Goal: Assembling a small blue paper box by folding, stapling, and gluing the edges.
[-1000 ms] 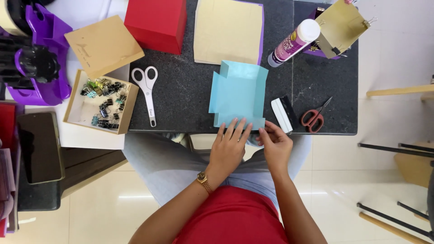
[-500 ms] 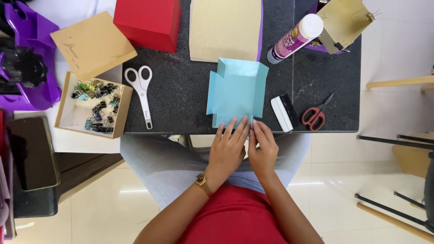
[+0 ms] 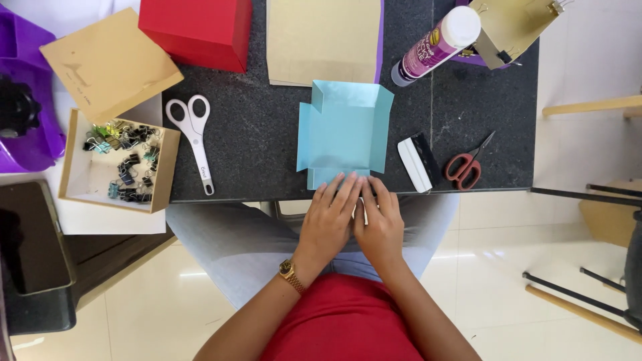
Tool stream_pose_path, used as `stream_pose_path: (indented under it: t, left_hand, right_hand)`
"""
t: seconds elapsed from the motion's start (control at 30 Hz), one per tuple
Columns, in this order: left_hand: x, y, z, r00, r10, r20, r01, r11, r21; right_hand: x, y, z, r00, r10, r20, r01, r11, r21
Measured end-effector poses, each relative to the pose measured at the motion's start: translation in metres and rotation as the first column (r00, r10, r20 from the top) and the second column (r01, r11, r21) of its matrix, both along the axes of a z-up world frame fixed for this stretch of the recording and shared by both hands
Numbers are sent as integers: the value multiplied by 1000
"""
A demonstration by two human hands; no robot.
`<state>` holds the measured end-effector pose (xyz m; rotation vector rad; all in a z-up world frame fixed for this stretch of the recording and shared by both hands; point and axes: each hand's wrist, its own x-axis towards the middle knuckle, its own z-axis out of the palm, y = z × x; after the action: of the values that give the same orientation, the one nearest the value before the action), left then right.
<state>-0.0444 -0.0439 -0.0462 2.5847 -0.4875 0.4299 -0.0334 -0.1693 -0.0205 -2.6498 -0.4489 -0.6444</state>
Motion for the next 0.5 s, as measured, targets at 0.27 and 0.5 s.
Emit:
stream_pose_path:
  t: [0.27,0.5]
  left_hand:
    - [0,1,-3,998,-25,-49,29,995,90]
    - [-1,0,-10,999,-14,-49,21,988,153]
  right_hand:
    - [-2,-3,17,984,73,-164,-44,984,175]
    - [-8,-8,3,975,62,-215,-34,991,133]
